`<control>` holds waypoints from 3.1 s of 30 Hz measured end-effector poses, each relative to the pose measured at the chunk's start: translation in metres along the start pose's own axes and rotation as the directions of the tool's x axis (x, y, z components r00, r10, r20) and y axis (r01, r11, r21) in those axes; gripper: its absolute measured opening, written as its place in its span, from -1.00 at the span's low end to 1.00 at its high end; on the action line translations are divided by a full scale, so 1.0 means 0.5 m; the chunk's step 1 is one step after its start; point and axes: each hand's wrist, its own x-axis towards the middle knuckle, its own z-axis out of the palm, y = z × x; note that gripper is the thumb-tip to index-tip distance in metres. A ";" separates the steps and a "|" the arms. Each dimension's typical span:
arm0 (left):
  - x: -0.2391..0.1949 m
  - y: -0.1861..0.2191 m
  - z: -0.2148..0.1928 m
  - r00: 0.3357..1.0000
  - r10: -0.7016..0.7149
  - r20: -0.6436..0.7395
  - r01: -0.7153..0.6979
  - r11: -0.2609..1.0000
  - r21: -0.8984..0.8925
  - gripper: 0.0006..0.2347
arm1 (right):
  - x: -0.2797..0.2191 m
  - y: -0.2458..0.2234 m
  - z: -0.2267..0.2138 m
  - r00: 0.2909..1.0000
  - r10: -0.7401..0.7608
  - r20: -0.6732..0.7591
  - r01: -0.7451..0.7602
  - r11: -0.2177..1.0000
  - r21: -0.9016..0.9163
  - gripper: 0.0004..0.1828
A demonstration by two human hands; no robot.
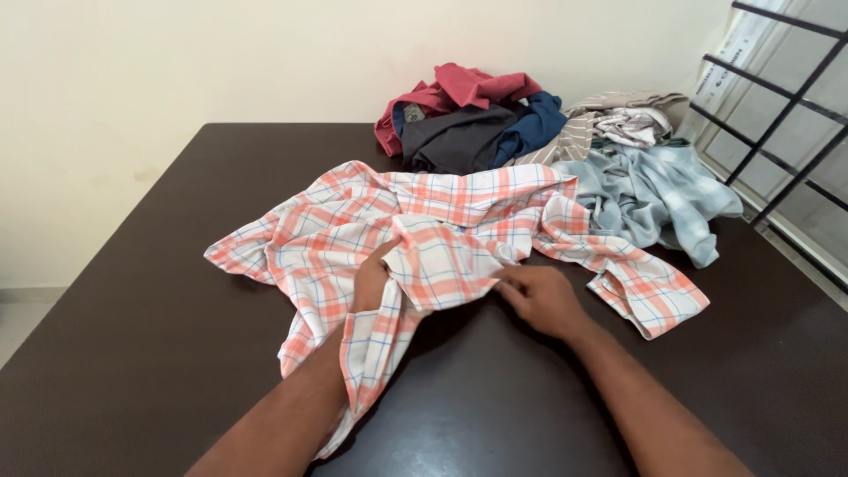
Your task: The person folds a plaid shirt on a dark table, smoothing the fabric and buttoning it before setting it aside. They then pick up a second plaid shirt, unfold it, and begin buttoning it.
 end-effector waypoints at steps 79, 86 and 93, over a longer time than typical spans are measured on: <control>-0.076 0.039 0.078 0.658 0.124 0.743 -0.610 -0.491 0.622 -0.82 | 0.016 -0.070 -0.092 0.827 0.225 0.514 -0.418 0.859 0.296 -0.69; -0.177 0.077 0.102 0.769 0.024 0.639 -0.635 -0.089 0.767 -0.79 | -0.001 -0.179 -0.147 0.490 -0.091 0.867 -0.612 0.672 0.417 -0.78; -0.168 0.069 0.111 0.837 -0.098 0.538 -0.546 -0.080 0.834 -0.83 | -0.002 -0.124 -0.036 0.891 0.279 0.358 -0.420 0.805 0.419 -0.74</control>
